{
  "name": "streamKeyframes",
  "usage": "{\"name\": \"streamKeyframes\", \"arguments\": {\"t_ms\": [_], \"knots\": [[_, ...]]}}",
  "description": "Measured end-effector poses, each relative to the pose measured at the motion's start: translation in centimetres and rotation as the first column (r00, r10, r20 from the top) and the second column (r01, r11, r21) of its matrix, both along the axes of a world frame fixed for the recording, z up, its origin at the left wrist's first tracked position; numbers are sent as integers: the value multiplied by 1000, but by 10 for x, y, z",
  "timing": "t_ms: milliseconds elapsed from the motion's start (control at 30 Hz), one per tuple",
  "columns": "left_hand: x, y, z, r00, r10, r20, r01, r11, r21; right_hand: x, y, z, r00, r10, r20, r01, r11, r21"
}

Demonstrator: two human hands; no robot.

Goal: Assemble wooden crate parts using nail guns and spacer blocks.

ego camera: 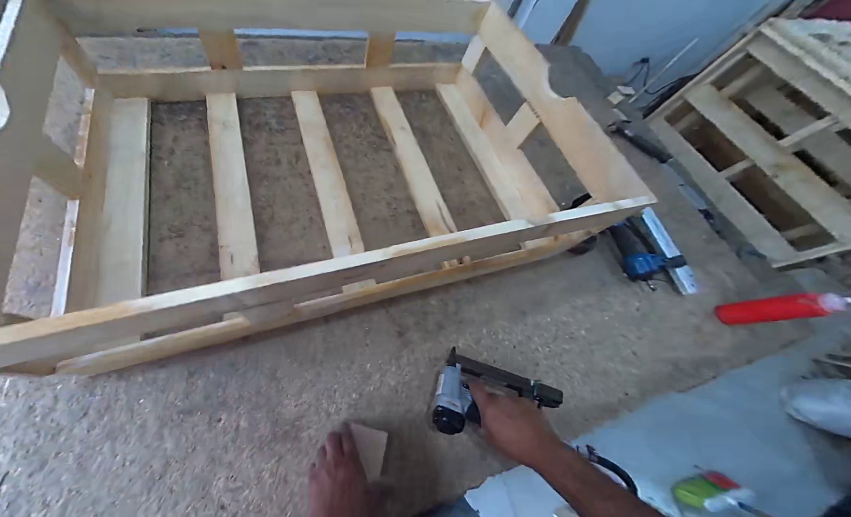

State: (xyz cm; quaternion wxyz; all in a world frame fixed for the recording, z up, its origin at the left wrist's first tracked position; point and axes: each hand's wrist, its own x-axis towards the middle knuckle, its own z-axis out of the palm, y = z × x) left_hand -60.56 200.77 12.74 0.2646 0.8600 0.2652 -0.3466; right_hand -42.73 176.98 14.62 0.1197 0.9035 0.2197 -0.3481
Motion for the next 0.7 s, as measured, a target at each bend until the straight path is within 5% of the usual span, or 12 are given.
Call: {"name": "streamKeyframes", "arguments": {"t_ms": [200, 300, 400, 533, 633, 700], "knots": [[39, -32, 21, 994, 77, -77, -64, 985, 159, 47, -34, -10, 980, 182, -80, -166, 972, 168], [55, -40, 22, 934, 355, 42, -351, 933, -74, 56, -52, -6, 962, 260, -80, -198, 871, 449], [82, -69, 18, 700, 702, 129, -567, 657, -497, 60, -57, 8, 947, 233, -222, -23, 735, 678], [160, -121, 20, 536, 822, 195, -499, 494, -712, 94, -43, 14, 870, 97, -483, 332, 609, 720], [212, -135, 15, 443, 858, 260, -401, 449, -799, 146, -42, 23, 884, -5, -467, 348, 675, 651], [246, -128, 20, 461, 810, 362, -337, 537, -773, 182, -44, 32, 931, -26, -364, 273, 714, 645]]}}
